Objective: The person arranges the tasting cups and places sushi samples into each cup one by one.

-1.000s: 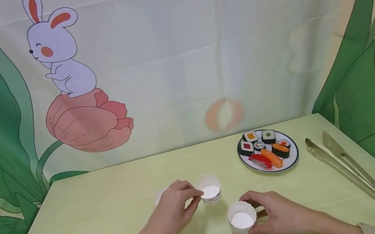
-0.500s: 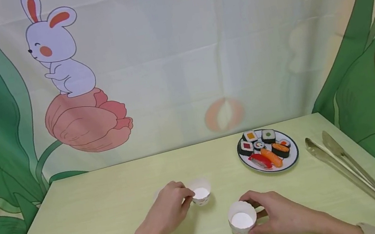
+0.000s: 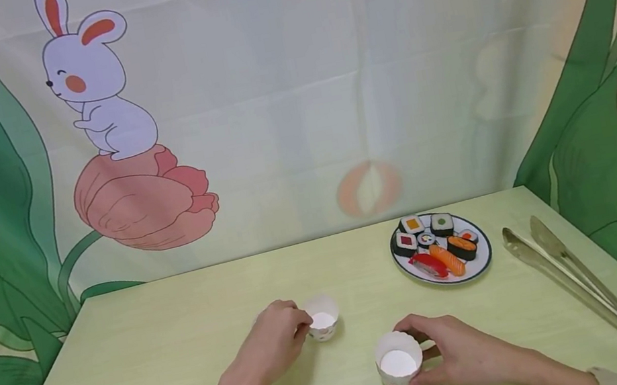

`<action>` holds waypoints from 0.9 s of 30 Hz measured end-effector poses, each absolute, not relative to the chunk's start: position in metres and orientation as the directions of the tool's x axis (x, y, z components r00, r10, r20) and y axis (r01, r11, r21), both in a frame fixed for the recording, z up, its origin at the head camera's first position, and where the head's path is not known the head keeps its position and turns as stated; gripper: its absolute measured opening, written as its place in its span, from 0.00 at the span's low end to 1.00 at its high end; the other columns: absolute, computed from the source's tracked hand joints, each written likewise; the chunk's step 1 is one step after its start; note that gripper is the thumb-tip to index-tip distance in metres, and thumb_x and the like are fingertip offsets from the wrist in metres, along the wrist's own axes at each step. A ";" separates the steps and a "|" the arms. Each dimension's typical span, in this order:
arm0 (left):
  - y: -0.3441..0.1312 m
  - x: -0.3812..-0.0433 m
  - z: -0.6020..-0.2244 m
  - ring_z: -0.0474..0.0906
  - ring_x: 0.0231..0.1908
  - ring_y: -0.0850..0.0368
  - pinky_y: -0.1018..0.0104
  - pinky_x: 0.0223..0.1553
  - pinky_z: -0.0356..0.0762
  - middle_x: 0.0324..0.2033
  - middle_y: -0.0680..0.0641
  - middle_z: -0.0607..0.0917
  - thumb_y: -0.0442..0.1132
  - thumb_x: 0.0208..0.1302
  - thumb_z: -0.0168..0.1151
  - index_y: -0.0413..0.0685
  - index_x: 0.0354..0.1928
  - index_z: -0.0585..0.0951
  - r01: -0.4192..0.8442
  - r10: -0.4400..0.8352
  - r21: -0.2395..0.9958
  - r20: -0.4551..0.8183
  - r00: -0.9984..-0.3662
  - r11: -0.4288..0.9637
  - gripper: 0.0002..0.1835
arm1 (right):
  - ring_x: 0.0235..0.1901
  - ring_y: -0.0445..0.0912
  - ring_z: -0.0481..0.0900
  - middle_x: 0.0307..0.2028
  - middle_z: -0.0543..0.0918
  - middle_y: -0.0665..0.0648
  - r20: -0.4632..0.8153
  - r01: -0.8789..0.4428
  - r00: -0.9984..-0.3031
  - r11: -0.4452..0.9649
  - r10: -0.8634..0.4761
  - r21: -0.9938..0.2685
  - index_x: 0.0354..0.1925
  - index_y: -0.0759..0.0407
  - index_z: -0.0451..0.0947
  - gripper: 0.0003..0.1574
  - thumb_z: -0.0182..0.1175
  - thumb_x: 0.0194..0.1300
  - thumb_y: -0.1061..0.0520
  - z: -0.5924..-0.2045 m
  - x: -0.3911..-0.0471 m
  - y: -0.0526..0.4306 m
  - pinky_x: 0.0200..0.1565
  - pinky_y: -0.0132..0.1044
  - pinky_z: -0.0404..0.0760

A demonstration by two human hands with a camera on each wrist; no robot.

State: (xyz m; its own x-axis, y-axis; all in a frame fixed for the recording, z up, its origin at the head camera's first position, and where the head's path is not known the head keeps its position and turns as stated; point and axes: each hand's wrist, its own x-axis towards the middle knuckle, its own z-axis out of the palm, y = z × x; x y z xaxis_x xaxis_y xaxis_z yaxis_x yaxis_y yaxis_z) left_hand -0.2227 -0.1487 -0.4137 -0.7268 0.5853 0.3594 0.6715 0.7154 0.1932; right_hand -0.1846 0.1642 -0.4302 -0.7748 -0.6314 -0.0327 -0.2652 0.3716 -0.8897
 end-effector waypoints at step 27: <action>-0.152 -0.220 -0.411 0.79 0.35 0.51 0.61 0.37 0.80 0.34 0.45 0.80 0.21 0.54 0.72 0.34 0.42 0.88 0.633 0.572 0.179 0.297 -0.765 0.753 0.13 | 0.57 0.55 0.78 0.55 0.80 0.54 -0.037 -0.265 -0.773 0.376 -0.633 -0.888 0.62 0.61 0.71 0.39 0.79 0.57 0.57 -0.430 -0.185 0.165 0.54 0.35 0.81</action>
